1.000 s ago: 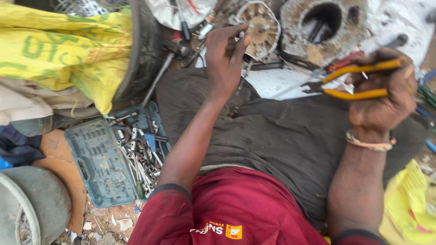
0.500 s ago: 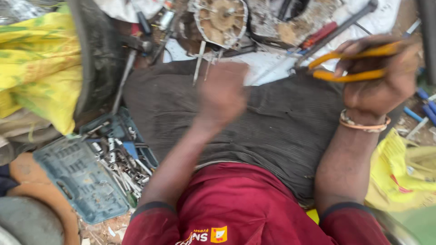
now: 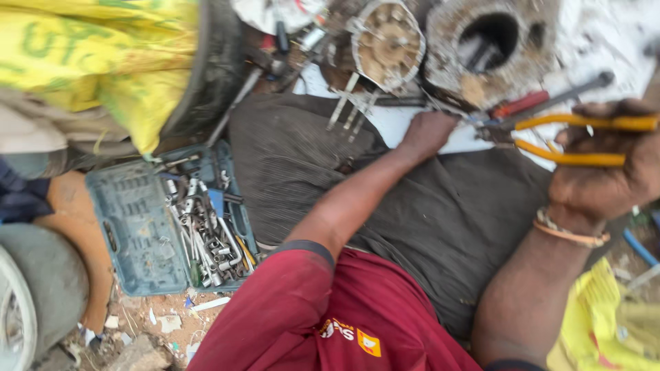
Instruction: The person uses pliers and a hammer to remove a pin from a disassembled engine block. They then use a screwdriver to adjust components inside the engine casing.
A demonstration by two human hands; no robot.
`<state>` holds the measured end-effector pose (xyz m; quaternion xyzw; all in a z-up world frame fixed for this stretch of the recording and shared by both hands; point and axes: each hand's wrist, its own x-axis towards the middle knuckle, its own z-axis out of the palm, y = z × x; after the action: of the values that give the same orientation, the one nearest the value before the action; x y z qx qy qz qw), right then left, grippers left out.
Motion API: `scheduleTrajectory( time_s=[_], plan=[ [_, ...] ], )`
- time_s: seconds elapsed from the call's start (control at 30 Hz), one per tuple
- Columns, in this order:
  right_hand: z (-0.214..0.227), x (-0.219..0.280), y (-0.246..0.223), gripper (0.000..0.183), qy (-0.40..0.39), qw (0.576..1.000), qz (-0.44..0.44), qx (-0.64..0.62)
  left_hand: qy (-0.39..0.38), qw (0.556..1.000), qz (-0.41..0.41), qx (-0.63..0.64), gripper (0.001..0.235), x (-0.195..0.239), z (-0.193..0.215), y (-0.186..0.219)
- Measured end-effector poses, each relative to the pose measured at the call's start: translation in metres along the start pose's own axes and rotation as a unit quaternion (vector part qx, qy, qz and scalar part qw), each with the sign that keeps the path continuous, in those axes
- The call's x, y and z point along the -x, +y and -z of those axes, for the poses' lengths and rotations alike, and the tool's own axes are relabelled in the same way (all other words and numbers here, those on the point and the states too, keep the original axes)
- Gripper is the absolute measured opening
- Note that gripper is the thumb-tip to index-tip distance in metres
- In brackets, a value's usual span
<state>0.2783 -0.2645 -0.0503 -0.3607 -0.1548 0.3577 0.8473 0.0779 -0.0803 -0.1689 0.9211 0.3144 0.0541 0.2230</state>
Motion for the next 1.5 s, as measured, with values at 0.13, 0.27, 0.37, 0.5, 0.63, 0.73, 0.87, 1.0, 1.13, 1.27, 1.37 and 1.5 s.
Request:
scheduleTrajectory(
  time_s=[0.13, 0.27, 0.37, 0.5, 0.63, 0.73, 0.87, 1.0, 1.13, 1.27, 1.37, 1.5],
  plan=[
    [0.007, -0.003, 0.005, 0.044, -0.040, 0.999, 0.005, 0.021, -0.002, 0.999, -0.024, -0.022, 0.020, 0.002, 0.027, 0.012],
    [0.020, 0.005, 0.003, 0.044, -0.047, 0.999, 0.008, 0.020, 0.156, 0.973, -0.170, 0.021, 0.018, 0.050, 0.092, 0.049],
    [0.025, 0.000, 0.005, 0.045, -0.055, 0.998, 0.014, 0.030, 0.260, 0.924, -0.280, -0.018, 0.018, 0.095, 0.177, 0.059],
    [0.008, -0.002, 0.010, 0.044, -0.057, 0.998, -0.007, 0.022, 0.285, 0.946, -0.041, -0.146, 0.029, 0.090, 0.299, -0.006],
    [-0.044, -0.003, 0.008, 0.044, -0.111, 0.991, 0.002, 0.068, 0.399, 0.913, 0.076, -0.044, 0.020, 0.081, 0.328, -0.069],
    [-0.082, 0.012, -0.002, 0.044, -0.171, 0.976, 0.012, 0.134, 0.315, 0.943, 0.106, -0.005, 0.028, 0.108, 0.279, -0.066],
    [-0.124, 0.024, -0.006, 0.051, -0.208, 0.954, -0.071, 0.204, 0.239, 0.966, 0.094, -0.019, 0.064, 0.125, 0.223, -0.044],
    [-0.157, 0.028, -0.015, 0.053, -0.291, 0.898, -0.097, 0.316, 0.124, 0.976, 0.175, 0.025, 0.094, 0.119, 0.222, -0.024],
    [-0.188, 0.033, -0.011, 0.049, -0.471, 0.751, -0.022, 0.463, -0.031, 0.959, 0.275, 0.063, 0.084, 0.100, 0.242, -0.027],
    [-0.208, 0.048, 0.013, 0.048, -0.552, 0.657, -0.063, 0.510, -0.035, 0.954, 0.283, 0.092, 0.078, 0.089, 0.240, -0.030],
    [-0.210, 0.052, 0.029, 0.045, -0.582, 0.626, -0.085, 0.512, 0.001, 0.950, 0.280, 0.136, 0.068, 0.090, 0.235, -0.031],
    [-0.206, 0.053, 0.040, 0.041, -0.589, 0.630, 0.012, 0.506, 0.029, 0.955, 0.262, 0.134, 0.063, 0.097, 0.231, -0.032]
  ],
)
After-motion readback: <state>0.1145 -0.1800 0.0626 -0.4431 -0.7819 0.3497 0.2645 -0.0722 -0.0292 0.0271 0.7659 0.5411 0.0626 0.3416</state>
